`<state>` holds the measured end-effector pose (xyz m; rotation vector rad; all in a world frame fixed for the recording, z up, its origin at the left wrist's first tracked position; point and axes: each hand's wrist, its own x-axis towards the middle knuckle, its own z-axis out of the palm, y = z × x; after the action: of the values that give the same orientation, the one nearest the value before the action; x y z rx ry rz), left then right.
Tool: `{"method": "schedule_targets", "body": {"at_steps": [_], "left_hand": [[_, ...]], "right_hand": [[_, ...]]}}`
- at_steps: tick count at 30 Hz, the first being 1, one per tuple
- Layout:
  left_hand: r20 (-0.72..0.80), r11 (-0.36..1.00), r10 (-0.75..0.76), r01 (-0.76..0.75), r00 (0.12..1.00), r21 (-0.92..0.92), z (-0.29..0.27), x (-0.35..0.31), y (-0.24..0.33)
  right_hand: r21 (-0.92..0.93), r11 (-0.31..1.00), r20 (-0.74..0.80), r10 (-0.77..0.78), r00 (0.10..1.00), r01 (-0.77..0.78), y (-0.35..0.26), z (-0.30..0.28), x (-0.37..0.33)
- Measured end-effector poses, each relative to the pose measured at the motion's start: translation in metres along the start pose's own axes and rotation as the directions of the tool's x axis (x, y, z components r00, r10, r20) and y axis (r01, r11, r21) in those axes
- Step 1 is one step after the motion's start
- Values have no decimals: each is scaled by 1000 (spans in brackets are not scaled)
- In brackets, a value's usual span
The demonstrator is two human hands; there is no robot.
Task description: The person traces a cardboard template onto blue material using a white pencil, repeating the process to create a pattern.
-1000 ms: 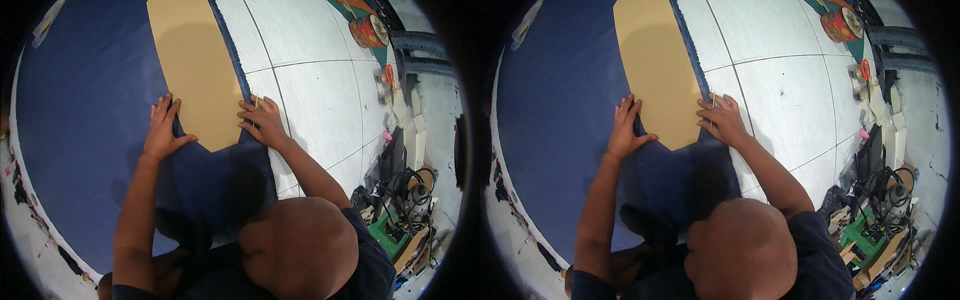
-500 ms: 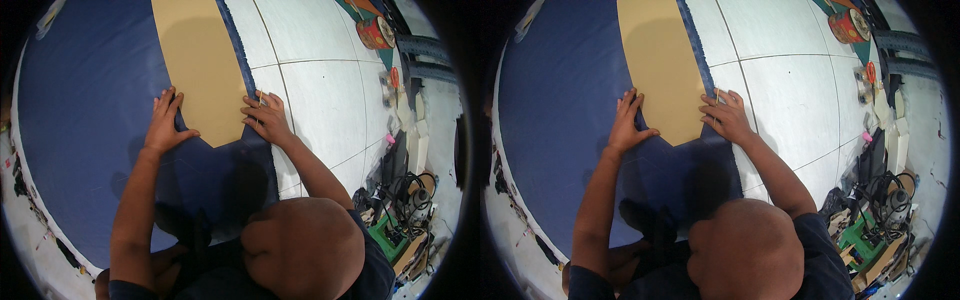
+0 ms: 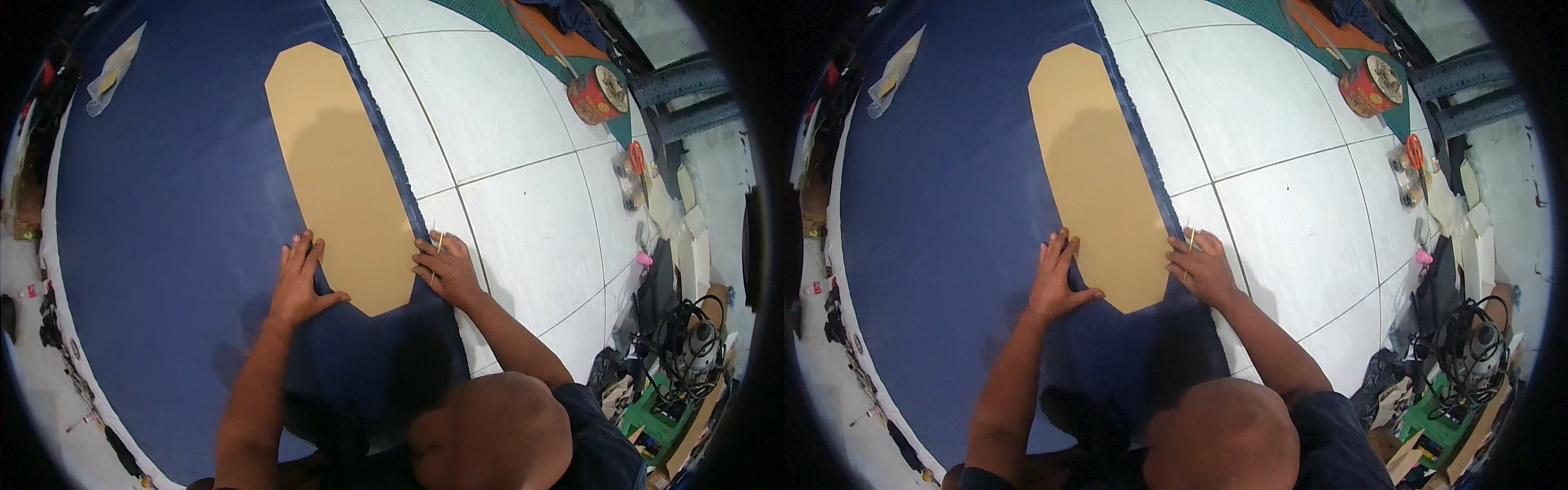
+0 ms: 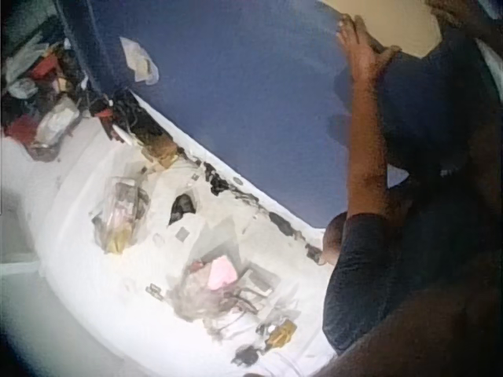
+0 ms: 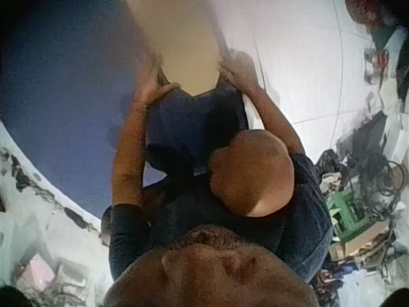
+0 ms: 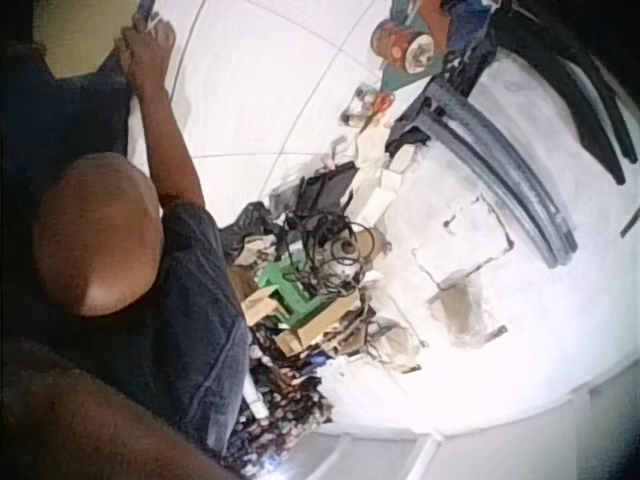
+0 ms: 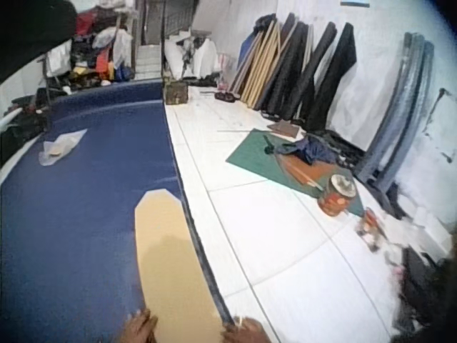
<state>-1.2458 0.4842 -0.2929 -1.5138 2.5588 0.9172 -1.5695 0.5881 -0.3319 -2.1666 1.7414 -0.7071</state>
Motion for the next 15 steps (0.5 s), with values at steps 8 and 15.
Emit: {"method": "schedule_targets", "body": {"at_steps": [8,15], "left_hand": [[-44,999,37,-37,998,-8,8,4,-3],[-55,996,60,-57,997,65,10,3,-6]], "right_hand": [[22,1000,-35,-21,999,21,3,-4,-4],[143,857,-356,511,782,-495,10,-77,-71]]}}
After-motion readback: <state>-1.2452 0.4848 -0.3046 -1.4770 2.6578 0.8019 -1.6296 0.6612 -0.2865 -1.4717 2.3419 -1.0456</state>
